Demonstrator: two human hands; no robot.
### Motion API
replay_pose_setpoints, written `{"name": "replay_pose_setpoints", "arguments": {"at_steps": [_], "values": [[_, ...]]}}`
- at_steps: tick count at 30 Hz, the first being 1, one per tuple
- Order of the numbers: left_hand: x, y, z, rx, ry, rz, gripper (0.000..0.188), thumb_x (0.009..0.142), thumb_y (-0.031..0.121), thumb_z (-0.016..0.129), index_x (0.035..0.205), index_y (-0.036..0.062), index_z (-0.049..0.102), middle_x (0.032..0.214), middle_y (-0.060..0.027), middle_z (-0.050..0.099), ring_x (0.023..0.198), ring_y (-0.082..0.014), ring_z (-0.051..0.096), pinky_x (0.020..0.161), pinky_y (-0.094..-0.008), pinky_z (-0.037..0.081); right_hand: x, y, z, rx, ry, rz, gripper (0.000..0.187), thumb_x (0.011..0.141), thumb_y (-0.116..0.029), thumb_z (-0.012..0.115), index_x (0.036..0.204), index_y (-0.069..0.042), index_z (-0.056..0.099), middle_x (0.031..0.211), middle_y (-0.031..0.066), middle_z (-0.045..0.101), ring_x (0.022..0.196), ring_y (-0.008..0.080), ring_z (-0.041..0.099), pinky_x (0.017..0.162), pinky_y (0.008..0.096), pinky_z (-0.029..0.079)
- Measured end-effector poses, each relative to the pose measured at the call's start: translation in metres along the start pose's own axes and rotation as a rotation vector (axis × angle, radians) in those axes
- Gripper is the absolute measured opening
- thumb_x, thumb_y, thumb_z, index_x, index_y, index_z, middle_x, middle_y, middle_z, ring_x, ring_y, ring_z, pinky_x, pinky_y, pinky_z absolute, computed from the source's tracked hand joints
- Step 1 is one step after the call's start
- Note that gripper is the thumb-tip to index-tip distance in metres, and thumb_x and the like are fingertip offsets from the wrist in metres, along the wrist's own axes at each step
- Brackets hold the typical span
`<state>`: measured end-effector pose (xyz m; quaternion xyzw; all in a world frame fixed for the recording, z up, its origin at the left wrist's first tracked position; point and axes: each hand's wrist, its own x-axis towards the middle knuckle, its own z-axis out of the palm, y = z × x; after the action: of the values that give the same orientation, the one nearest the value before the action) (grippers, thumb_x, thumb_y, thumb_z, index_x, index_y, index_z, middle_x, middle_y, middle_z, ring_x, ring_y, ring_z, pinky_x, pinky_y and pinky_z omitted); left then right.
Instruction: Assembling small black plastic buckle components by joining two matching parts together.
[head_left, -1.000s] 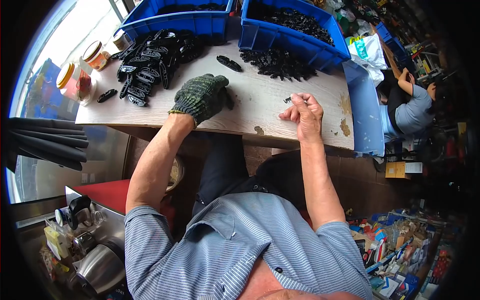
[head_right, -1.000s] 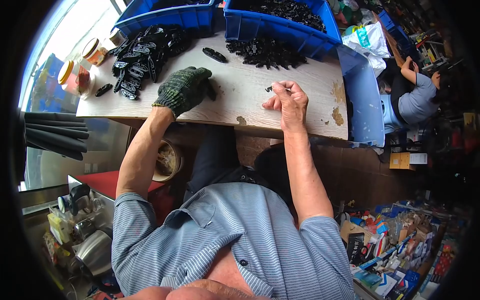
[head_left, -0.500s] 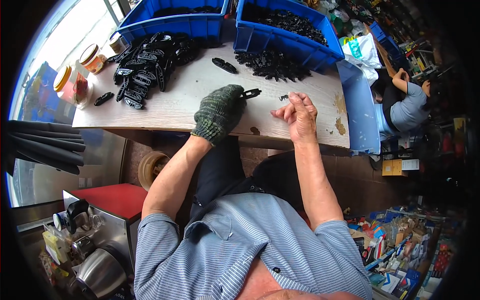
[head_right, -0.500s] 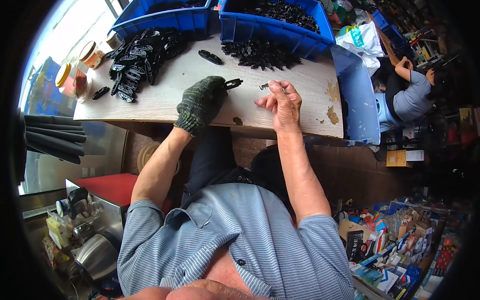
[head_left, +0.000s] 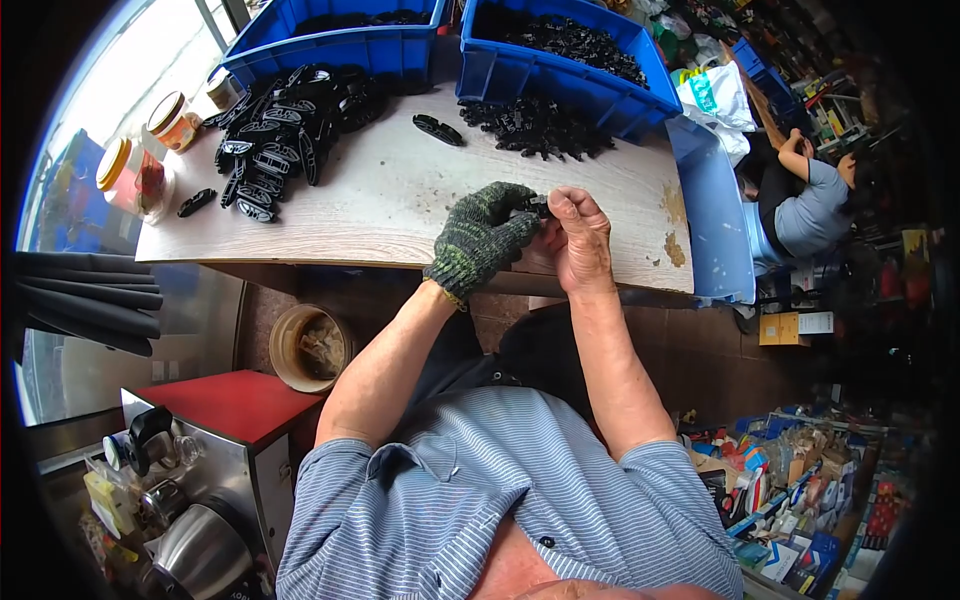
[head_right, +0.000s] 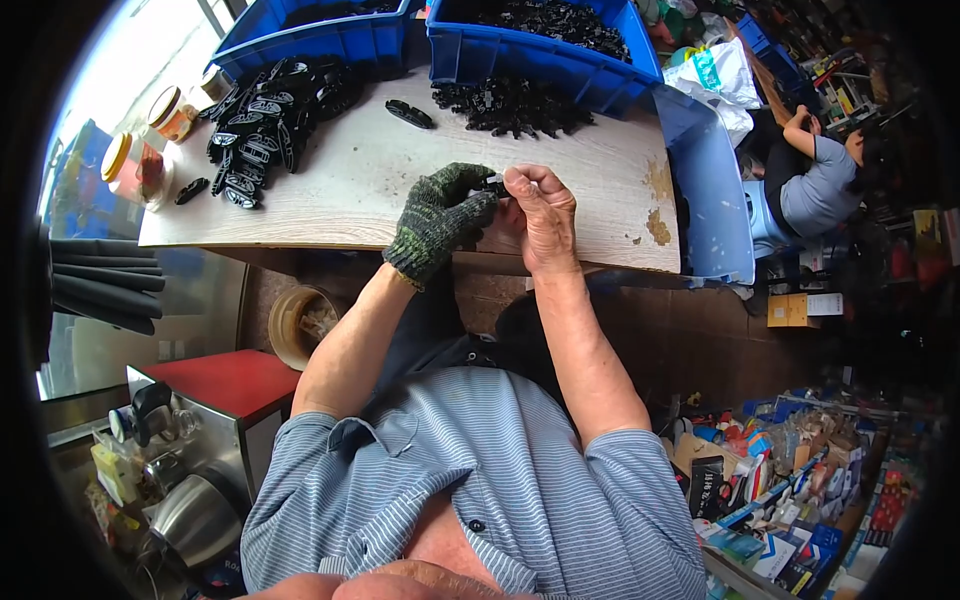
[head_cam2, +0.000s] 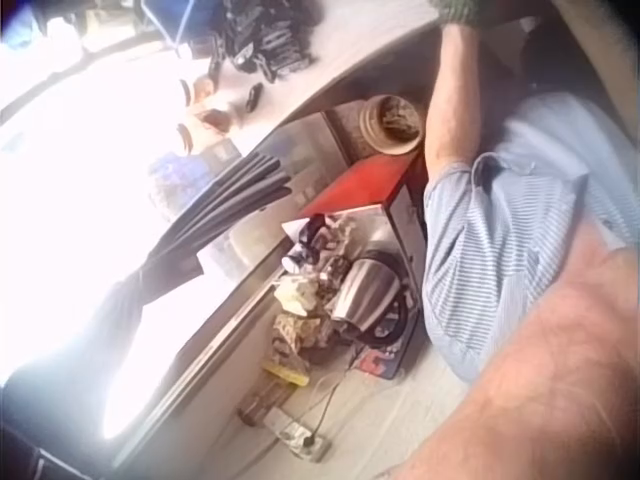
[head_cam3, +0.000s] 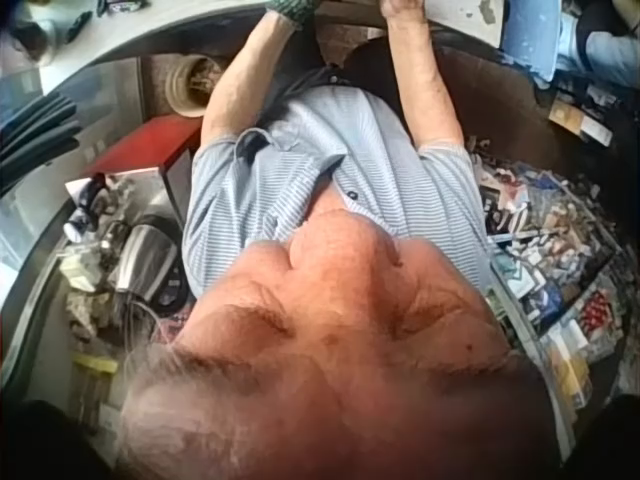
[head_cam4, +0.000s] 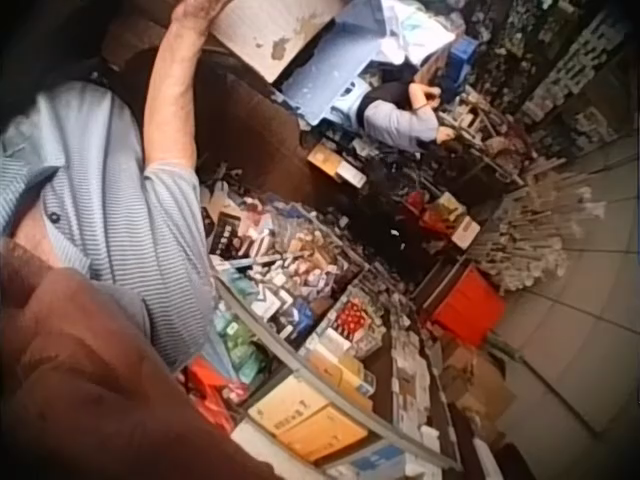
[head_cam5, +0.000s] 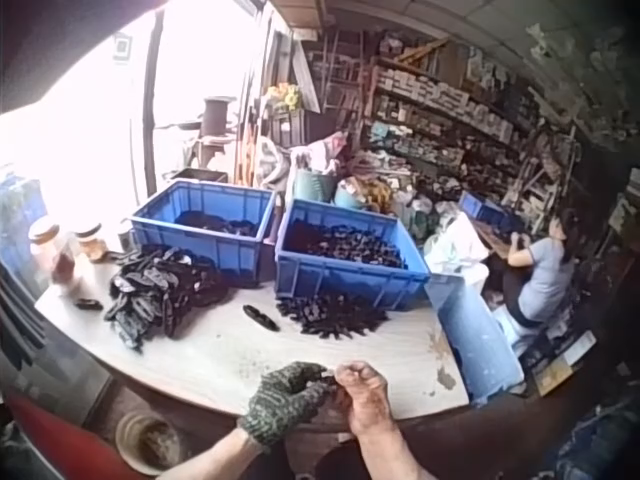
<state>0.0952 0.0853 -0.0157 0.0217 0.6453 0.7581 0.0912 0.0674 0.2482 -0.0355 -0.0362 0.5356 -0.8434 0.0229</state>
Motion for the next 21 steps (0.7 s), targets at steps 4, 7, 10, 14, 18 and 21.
{"name": "replay_pose_setpoints", "arguments": {"at_steps": [4,7,10,14,18,21], "values": [[0.002,-0.002,0.000,-0.001,0.040,0.009,0.029,0.090,0.019,0.069,0.114,0.0029,0.066,0.085,-0.0063,0.070,0.063,-0.0116,0.065,0.055,-0.0258,0.054,-0.001,0.000,0.001,-0.023,-0.002,0.006,0.014,0.089,-0.019,0.078,0.096,-0.010,0.070,0.075,-0.0044,0.063,0.056,0.0051,0.055,0.051,0.0205,0.046],[0.002,0.000,0.001,0.014,0.049,0.007,0.028,0.090,0.020,0.070,0.112,0.0026,0.067,0.084,-0.0065,0.070,0.063,-0.0118,0.066,0.054,-0.0262,0.054,0.000,0.002,0.000,-0.039,0.013,-0.006,0.013,0.089,-0.019,0.078,0.096,-0.010,0.071,0.075,-0.0045,0.063,0.056,0.0049,0.055,0.051,0.0205,0.045],[0.002,0.004,0.001,0.011,0.056,0.000,0.028,0.091,0.023,0.069,0.110,0.0018,0.068,0.084,-0.0067,0.071,0.063,-0.0120,0.066,0.053,-0.0265,0.054,0.000,0.001,0.000,-0.068,-0.001,-0.006,0.013,0.089,-0.019,0.077,0.097,-0.010,0.070,0.076,-0.0041,0.064,0.057,0.0055,0.056,0.052,0.0207,0.046],[0.004,0.004,0.003,-0.055,0.087,-0.067,0.032,0.093,0.030,0.069,0.109,0.0029,0.067,0.080,-0.0033,0.068,0.062,-0.0102,0.061,0.051,-0.0247,0.049,-0.002,-0.002,0.004,-0.025,0.007,0.043,0.012,0.088,-0.017,0.078,0.095,-0.010,0.072,0.074,-0.0038,0.065,0.057,0.0052,0.056,0.057,0.0190,0.046],[0.004,0.010,0.003,-0.098,0.107,-0.132,0.029,0.093,0.030,0.070,0.103,0.0030,0.067,0.076,-0.0035,0.066,0.060,-0.0106,0.060,0.049,-0.0259,0.048,-0.003,-0.004,0.007,-0.042,0.028,0.069,0.014,0.087,-0.018,0.079,0.095,-0.010,0.071,0.074,-0.0037,0.065,0.058,0.0060,0.058,0.057,0.0199,0.047],[0.004,0.009,0.003,-0.135,0.117,-0.115,0.028,0.092,0.030,0.071,0.101,0.0028,0.067,0.075,-0.0039,0.065,0.059,-0.0111,0.059,0.048,-0.0262,0.048,-0.001,-0.002,0.001,-0.072,-0.012,0.053,0.015,0.087,-0.018,0.079,0.095,-0.010,0.071,0.074,-0.0038,0.065,0.058,0.0061,0.058,0.057,0.0206,0.047]]}}
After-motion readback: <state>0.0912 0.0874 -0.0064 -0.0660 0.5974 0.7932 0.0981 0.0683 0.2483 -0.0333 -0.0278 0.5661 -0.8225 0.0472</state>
